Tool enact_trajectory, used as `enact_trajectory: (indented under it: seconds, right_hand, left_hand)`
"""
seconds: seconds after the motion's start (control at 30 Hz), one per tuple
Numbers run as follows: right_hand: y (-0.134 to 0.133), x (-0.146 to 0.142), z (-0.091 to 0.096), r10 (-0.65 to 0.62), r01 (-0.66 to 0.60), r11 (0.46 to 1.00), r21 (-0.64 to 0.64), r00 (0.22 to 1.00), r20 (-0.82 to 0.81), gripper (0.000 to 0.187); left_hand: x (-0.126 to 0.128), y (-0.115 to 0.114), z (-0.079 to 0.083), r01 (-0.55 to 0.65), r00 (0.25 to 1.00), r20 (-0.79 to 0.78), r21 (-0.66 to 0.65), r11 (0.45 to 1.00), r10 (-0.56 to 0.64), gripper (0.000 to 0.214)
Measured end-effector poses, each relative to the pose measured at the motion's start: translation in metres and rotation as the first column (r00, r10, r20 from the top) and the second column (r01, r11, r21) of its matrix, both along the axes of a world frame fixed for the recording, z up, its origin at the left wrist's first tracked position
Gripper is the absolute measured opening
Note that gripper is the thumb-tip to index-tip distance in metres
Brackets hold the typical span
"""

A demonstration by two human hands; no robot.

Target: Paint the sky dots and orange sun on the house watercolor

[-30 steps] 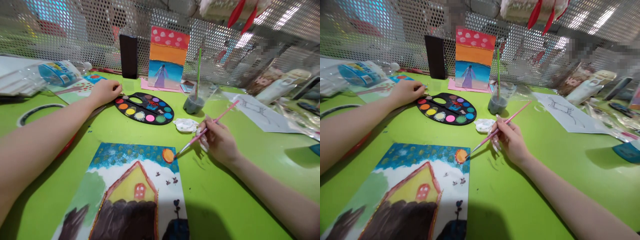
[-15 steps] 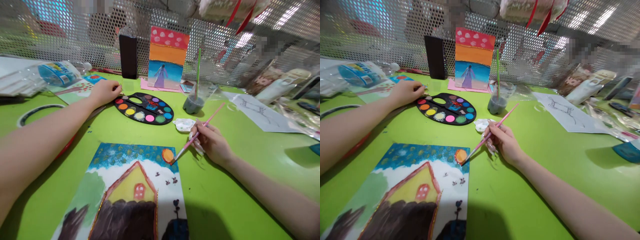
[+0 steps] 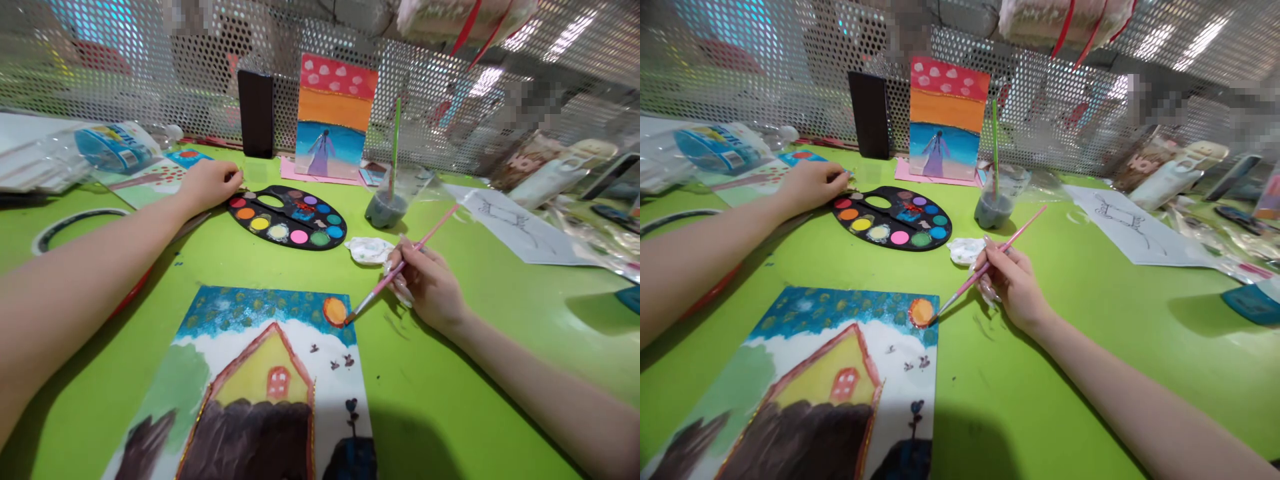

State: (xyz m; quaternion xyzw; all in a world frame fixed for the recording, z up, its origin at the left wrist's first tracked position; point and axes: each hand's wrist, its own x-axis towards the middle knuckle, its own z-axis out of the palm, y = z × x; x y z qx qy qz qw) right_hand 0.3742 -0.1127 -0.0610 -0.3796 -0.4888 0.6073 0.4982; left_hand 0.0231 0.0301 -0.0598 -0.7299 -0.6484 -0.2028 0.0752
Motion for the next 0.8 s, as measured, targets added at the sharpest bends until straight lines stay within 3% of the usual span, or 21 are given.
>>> enact_trajectory:
  seconds: [0.17, 0.37, 0.57, 0.73, 0.8]
  right_hand:
    - [0.0002, 0.001, -0.0012, 0.014, -0.014, 1.0, 0.006, 1.0, 0.021, 0.033]
    - [0.0008, 0.0014, -0.001, -0.074, 0.074, 0.997, 0.012, 0.997, -0.001, 0.033]
    - [-0.0003, 0.0007, -0.0009, 0.004, -0.005, 1.0, 0.021, 0.999, 0.042, 0.034]
    - [0.0022, 0.0022, -0.003, -0.092, 0.089, 0.994, 0.067, 0.995, 0.045, 0.034]
    - [0.0023, 0.0022, -0.0027, -0.077, 0.073, 0.995, 0.068, 0.996, 0.047, 0.035]
  left_hand:
    - [0.0002, 0.0011, -0.0008, -0.009, 1.0, -0.023, 0.008, 1.0, 0.009, 0.031]
    - [0.0005, 0.001, -0.0002, -0.018, 0.999, -0.036, -0.001, 1.0, 0.018, 0.03]
    - [0.0008, 0.0, 0.0004, -0.006, 1.0, -0.009, -0.004, 1.0, 0.006, 0.03]
    - [0.0009, 0.0005, 0.0003, -0.019, 1.0, -0.012, -0.013, 1.0, 0.018, 0.028]
    - [0.0006, 0.0009, 0.0002, -0.018, 1.0, -0.015, -0.01, 1.0, 0.018, 0.029]
